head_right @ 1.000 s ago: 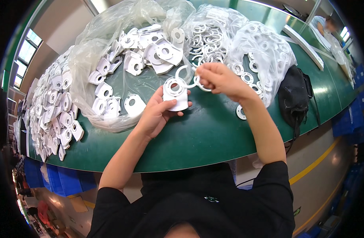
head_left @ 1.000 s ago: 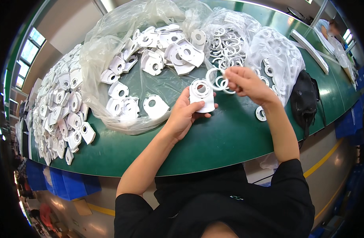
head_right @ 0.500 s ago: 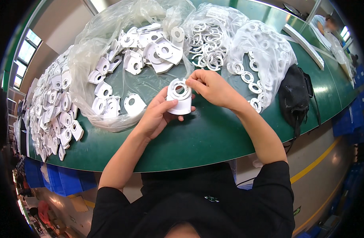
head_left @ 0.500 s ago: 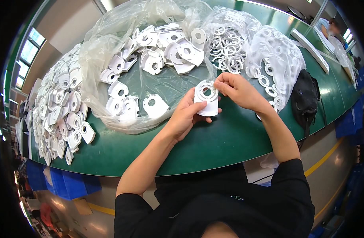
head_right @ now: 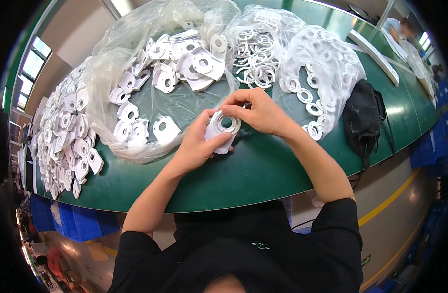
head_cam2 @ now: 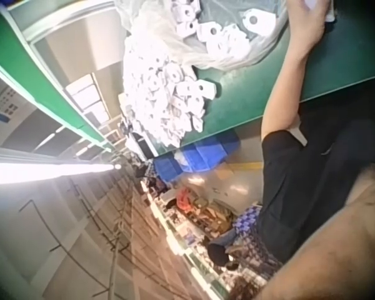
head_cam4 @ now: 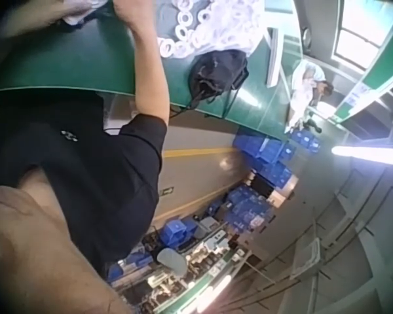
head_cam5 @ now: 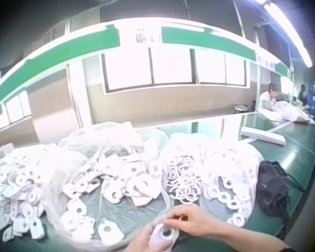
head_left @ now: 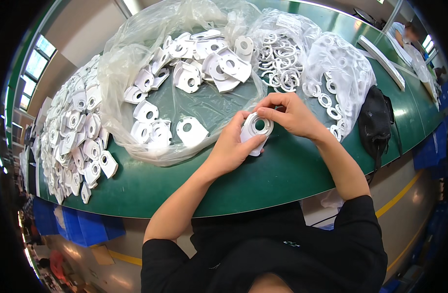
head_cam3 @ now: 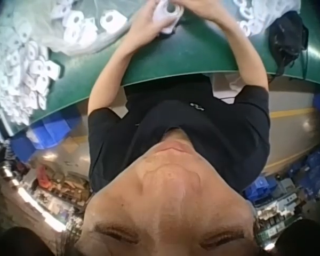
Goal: Inserting metal rings into white plastic circular components at a manufacturing workstation.
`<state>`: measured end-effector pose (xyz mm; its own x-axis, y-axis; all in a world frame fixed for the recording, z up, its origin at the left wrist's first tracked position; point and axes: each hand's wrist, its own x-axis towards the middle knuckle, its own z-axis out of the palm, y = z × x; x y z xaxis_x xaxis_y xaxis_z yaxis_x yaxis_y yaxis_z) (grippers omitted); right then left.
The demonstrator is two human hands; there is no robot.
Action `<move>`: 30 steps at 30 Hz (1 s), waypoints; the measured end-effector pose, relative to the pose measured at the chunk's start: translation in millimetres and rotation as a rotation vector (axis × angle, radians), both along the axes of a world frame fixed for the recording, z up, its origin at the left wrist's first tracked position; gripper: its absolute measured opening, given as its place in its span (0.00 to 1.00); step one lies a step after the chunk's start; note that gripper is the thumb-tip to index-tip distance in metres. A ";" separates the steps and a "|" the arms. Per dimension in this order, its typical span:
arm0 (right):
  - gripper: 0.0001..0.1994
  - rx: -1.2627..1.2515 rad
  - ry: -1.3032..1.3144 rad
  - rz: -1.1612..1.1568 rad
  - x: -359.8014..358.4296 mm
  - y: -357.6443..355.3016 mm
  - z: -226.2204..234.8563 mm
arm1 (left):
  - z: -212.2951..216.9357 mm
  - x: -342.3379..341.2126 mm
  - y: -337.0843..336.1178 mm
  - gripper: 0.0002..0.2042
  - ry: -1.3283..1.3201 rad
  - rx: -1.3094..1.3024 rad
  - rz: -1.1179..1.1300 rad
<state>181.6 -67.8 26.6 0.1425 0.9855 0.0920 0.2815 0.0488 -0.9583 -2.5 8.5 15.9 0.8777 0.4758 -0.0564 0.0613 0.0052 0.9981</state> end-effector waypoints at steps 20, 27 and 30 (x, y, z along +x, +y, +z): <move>0.12 0.094 0.166 -0.136 -10.5 7.1 -16.5 | -5.1 8.2 -11.2 0.12 -0.295 -0.126 0.181; 0.09 0.094 0.028 0.011 -18.9 1.9 -4.7 | -16.5 -1.2 14.4 0.13 -0.194 0.059 0.066; 0.08 0.134 -0.014 0.025 -19.9 2.6 -9.1 | -17.8 0.6 11.0 0.12 -0.166 0.165 0.191</move>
<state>161.7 -65.2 17.5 0.1158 0.9674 0.2252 0.2918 0.1836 -0.9387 -1.9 19.5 -2.0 0.7624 0.6238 0.1721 -0.0891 -0.1621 0.9827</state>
